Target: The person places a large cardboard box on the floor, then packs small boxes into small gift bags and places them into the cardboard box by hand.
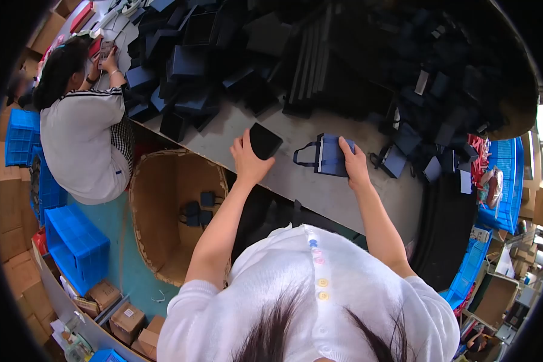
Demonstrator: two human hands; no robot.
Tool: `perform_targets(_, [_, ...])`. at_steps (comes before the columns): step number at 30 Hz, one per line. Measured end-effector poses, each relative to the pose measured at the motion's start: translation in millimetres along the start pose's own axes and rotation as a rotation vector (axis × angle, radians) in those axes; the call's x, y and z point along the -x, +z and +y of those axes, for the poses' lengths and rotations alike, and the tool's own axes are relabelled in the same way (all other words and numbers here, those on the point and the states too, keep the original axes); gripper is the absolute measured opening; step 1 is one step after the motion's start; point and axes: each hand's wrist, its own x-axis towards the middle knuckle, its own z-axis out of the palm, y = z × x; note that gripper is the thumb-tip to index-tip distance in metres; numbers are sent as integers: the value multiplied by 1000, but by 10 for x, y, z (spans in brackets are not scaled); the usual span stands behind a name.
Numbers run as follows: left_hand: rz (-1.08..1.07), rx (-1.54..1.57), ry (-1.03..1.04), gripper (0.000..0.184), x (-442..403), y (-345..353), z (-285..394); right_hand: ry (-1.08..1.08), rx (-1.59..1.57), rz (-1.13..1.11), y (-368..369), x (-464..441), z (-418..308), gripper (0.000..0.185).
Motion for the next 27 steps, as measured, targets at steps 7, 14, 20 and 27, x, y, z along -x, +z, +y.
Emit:
perform_targets(7, [-448,198,405,92,224,-456,745,97,24,-161,-14,12,-17,61])
perform_targets(14, [-605,28,380,92,349,-369,826,19,217,-277,23,169,-107,58])
perform_targets(20, [-88,530,173,45,459,116,847,-21,58,-367,338,387,201,60])
perform_targets(27, [-28,-854,-31,46,675,-1226,-339,-239,1188,548,-1511,-664,670,111])
